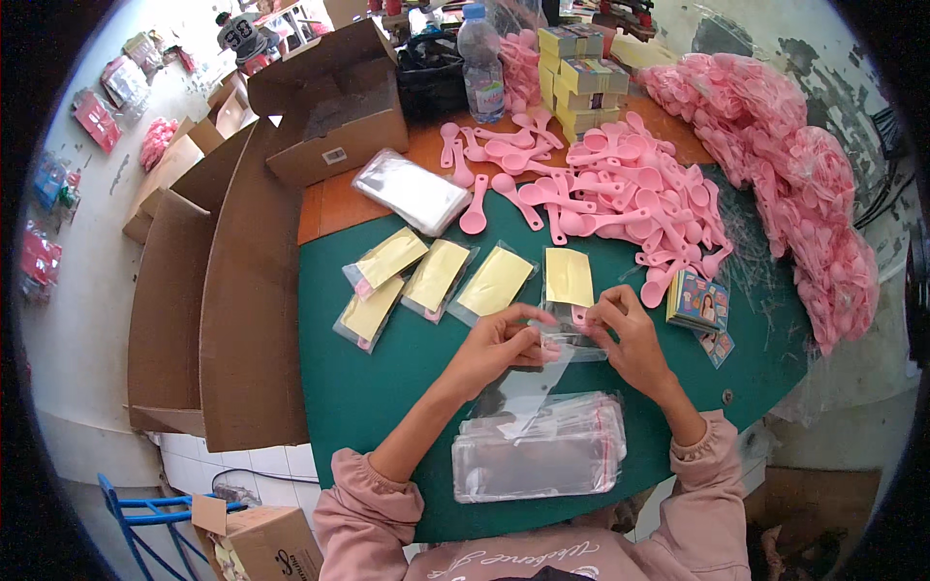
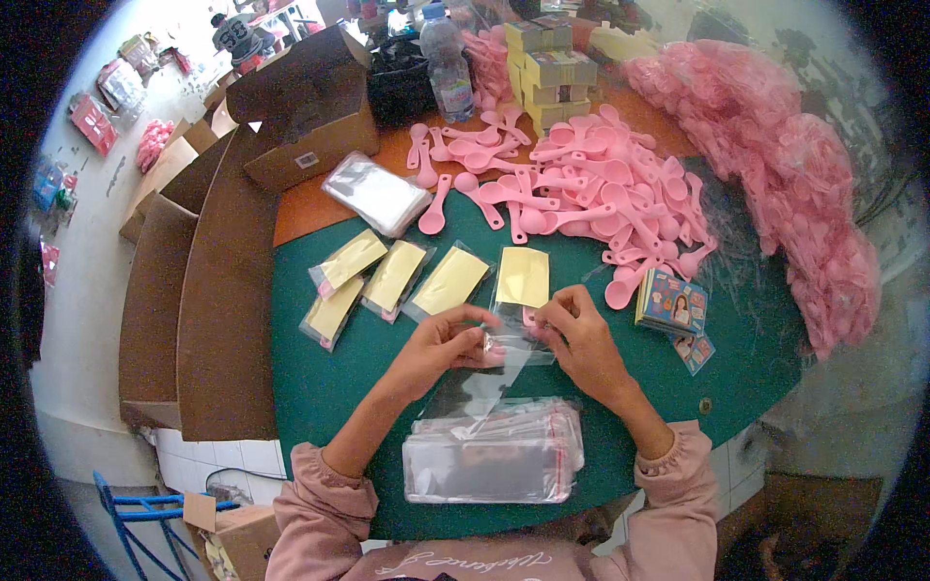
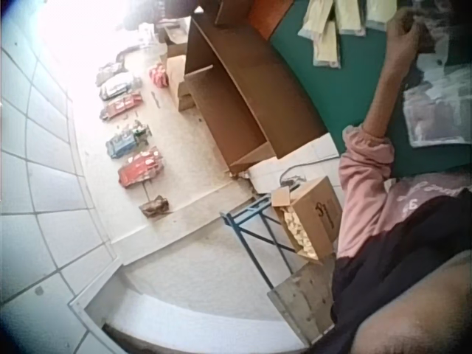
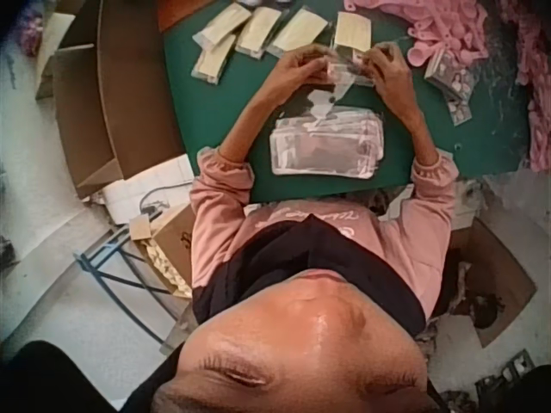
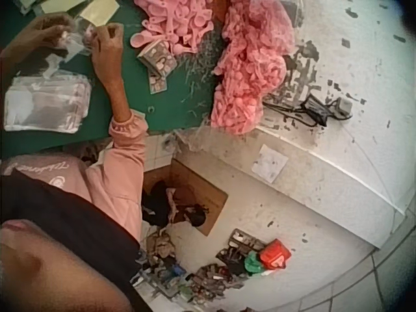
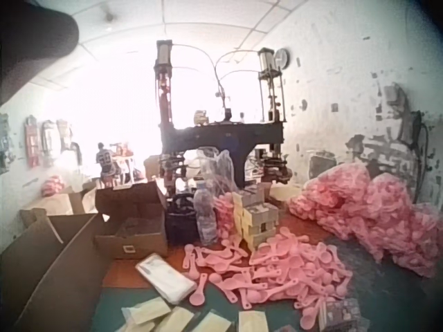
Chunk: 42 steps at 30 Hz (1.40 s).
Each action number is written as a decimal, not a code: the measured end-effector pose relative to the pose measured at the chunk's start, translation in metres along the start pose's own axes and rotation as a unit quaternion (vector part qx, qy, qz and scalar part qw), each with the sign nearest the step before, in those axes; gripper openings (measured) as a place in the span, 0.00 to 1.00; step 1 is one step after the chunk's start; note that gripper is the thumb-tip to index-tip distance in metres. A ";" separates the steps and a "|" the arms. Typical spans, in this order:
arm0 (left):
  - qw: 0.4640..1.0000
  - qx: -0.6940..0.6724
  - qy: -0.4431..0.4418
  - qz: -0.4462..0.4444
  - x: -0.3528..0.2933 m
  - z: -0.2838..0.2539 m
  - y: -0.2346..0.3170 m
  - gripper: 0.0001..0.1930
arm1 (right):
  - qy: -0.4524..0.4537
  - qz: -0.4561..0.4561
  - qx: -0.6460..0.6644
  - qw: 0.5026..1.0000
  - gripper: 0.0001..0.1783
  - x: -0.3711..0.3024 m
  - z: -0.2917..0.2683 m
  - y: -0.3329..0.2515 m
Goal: The person repeatedly picks up pink plastic spoons and small printed cards, places them into clear plastic bags, and sets the sealed packages aside on the table. The process is repeated multiple times with consistent handling of each item.
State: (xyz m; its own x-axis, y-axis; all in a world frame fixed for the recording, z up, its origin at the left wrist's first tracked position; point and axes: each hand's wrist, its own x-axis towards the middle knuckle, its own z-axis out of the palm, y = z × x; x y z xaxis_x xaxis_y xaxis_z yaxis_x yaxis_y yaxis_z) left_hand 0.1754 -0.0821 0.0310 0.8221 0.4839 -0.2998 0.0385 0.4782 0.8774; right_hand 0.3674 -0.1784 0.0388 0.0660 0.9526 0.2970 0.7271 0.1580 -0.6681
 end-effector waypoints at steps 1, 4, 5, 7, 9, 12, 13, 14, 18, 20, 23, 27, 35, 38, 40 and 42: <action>0.999 0.042 0.010 0.021 0.001 -0.003 -0.002 0.07 | 0.006 0.009 0.038 0.999 0.10 -0.002 0.002 0.003; 0.979 0.179 0.046 0.081 0.001 0.005 0.001 0.06 | -0.013 0.035 0.109 0.993 0.09 0.000 -0.003 0.000; 0.952 0.274 0.072 0.120 0.000 0.009 0.002 0.05 | -0.014 0.035 0.111 0.993 0.09 -0.001 -0.002 0.002; 0.924 0.333 0.070 0.176 0.006 0.001 -0.010 0.06 | 0.004 0.071 0.185 0.980 0.08 -0.004 0.002 0.011; 0.931 0.315 0.111 0.145 0.007 0.003 -0.010 0.07 | -0.039 0.141 0.292 0.945 0.07 -0.004 0.001 0.018; 0.923 0.316 0.154 0.159 0.008 0.007 -0.013 0.06 | -0.066 0.226 0.417 0.878 0.06 -0.004 0.005 0.013; 0.923 0.315 0.154 0.157 0.008 0.008 -0.013 0.06 | -0.051 0.241 0.440 0.864 0.06 -0.003 0.006 0.010; 0.923 0.315 0.162 0.148 0.008 0.008 -0.013 0.07 | -0.052 0.242 0.440 0.863 0.06 -0.004 0.008 0.010; 0.936 0.285 0.171 0.119 0.011 0.006 -0.016 0.07 | 0.006 0.251 0.410 0.877 0.06 -0.004 0.015 0.011; 0.945 0.245 0.185 0.111 0.013 0.011 -0.016 0.07 | 0.026 0.254 0.398 0.881 0.06 -0.005 0.018 0.013; 0.954 0.203 0.193 0.104 0.014 0.010 -0.020 0.08 | 0.061 0.256 0.387 0.884 0.07 -0.007 0.020 0.017; 0.952 0.231 0.176 0.096 0.011 0.011 -0.016 0.09 | 0.056 0.247 0.374 0.892 0.07 -0.005 0.019 0.010; 0.873 0.376 0.200 0.238 0.005 0.013 -0.003 0.14 | 0.042 0.243 0.381 0.891 0.20 -0.005 0.019 0.003; 0.788 0.503 0.250 0.252 -0.002 -0.010 0.008 0.13 | 0.059 0.202 0.385 0.899 0.17 -0.004 0.020 -0.002; 0.720 0.579 0.280 0.260 -0.005 -0.021 0.013 0.13 | 0.044 0.187 0.325 0.926 0.13 -0.005 0.021 0.003; 0.569 0.714 0.334 0.233 -0.007 -0.024 0.016 0.17 | 0.032 0.192 0.310 0.931 0.11 -0.006 0.021 0.007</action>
State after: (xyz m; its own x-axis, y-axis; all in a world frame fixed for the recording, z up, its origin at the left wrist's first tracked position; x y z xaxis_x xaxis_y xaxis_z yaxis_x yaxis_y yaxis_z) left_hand 0.1566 -0.0599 0.0381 0.5512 0.7131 0.4331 0.7194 -0.6692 0.1863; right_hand 0.3577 -0.1778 0.0172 0.2949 0.9554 -0.0168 0.1099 -0.0514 -0.9926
